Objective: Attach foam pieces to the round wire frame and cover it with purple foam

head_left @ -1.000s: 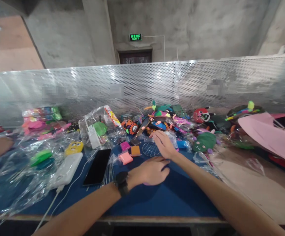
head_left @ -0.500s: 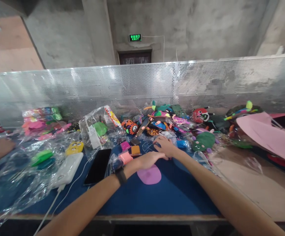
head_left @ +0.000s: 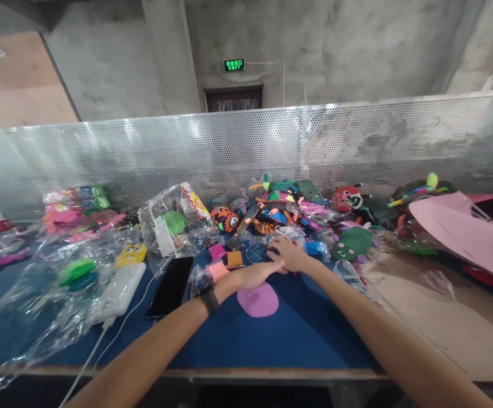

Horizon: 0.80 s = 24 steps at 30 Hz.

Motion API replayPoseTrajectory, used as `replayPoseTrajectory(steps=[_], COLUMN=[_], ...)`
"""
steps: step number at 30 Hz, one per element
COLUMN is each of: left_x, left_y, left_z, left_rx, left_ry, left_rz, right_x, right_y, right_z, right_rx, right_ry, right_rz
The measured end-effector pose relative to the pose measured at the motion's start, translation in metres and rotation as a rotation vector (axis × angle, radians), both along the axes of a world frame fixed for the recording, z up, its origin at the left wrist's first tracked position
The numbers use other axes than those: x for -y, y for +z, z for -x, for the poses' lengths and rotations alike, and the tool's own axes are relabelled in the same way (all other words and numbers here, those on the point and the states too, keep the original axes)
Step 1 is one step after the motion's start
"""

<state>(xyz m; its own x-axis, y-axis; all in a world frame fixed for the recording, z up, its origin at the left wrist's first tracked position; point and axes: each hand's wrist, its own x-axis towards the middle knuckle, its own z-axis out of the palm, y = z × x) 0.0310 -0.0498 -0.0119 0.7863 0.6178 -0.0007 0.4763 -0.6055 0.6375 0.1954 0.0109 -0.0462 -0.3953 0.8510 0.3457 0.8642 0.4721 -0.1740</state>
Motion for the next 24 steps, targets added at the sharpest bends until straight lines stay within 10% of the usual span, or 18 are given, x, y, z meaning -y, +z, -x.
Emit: replayPoseTrajectory(steps=[7, 17, 21, 24], left_x=[0.047, 0.017, 0.033, 0.047], left_y=[-0.026, -0.015, -0.026, -0.037], left_z=[-0.014, -0.016, -0.033, -0.042], left_rx=[-0.059, -0.141, -0.131, -0.121], left_ry=[0.230, 0.021, 0.382, 0.403], left_rz=[-0.472, -0.191, -0.354, -0.434], right_x=[0.007, 0.006, 0.005, 0.005], right_y=[0.003, 0.000, 0.002, 0.004], right_z=[0.002, 0.003, -0.001, -0.003], right_rx=[-0.029, -0.034, -0.054, -0.065], right_ry=[-0.039, -0.037, -0.027, -0.023], right_rz=[0.019, 0.029, 0.044, 0.045])
